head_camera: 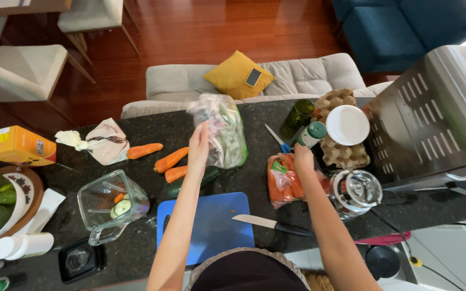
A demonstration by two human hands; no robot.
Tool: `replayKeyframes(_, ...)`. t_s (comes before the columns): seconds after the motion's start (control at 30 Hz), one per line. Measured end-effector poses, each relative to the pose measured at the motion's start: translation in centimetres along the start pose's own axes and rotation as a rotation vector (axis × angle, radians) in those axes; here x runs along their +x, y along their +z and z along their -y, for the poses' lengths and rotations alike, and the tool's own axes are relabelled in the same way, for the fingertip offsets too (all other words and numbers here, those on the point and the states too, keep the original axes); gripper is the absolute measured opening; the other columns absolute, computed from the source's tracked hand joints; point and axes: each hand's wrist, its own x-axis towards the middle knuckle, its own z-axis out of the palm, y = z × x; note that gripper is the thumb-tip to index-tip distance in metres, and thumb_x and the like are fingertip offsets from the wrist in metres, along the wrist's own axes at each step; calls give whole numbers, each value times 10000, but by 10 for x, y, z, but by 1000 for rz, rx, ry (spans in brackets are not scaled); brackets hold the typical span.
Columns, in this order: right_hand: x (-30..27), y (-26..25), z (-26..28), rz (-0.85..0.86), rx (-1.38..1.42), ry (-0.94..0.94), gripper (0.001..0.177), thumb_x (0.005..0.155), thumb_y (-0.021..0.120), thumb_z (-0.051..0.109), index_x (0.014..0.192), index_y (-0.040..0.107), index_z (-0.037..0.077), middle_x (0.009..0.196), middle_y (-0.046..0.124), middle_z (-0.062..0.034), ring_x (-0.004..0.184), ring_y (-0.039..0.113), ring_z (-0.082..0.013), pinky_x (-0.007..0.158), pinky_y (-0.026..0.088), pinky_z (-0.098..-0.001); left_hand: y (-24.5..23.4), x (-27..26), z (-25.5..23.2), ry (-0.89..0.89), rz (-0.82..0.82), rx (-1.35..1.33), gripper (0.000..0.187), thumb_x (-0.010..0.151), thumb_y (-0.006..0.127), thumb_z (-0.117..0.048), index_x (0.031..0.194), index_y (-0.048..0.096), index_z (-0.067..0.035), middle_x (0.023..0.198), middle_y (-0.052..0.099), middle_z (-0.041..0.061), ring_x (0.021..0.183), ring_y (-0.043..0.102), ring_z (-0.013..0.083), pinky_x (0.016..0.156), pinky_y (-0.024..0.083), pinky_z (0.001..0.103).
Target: The person slices a cucumber on a cutting board and puts the pieces into a blender jar. They cut open a bag of spinach with scissors, cut the spinach leaves, add them to the jar, peel a banana by hand and add it, fill the jar with water at the sink, then attach the jar to the blender base and operate the blender.
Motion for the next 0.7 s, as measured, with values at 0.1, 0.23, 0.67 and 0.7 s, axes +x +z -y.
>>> replayKeyframes(0.1, 3, -2, -2, 9, 41, -53, 195, 831, 730, 142, 992, 692, 40, 901, 738, -236, 872, 732, -421, 744, 585, -510, -29, 0, 25, -119, -10, -58, 544, 1066, 432, -435, 1465, 511, -74, 1408, 636, 84, 1218, 589, 174, 907, 499, 321)
replayKeyframes(0.23, 8, 2, 2, 27, -46, -109, 242, 897, 726, 171, 1098, 659, 56, 907, 737, -247, 872, 738, -417, 747, 593, -511, -62, -12, 31, -137, 55, -295, 760, 1064, 299, -625, 1543, 423, -49, 1570, 484, 119, 1446, 459, 278, 1124, 441, 449)
replayKeyframes(0.67, 6, -7, 14, -10, -48, -240, 466, 843, 771, 109, 1263, 604, -6, 1027, 682, -257, 947, 693, -433, 808, 568, -493, -88, -50, 4, 32, 166, 176, 797, 867, 765, -65, 1570, 391, -29, 1598, 459, 122, 1452, 421, 181, 1151, 370, 296)
replayKeyframes(0.7, 5, -6, 15, -22, -37, -231, 436, 876, 742, 88, 1280, 604, -1, 1056, 675, -262, 953, 692, -433, 813, 566, -494, -91, -51, 0, 27, 171, 204, 800, 848, 763, -47, 1563, 404, -28, 1580, 482, 115, 1421, 456, 170, 1122, 401, 295)
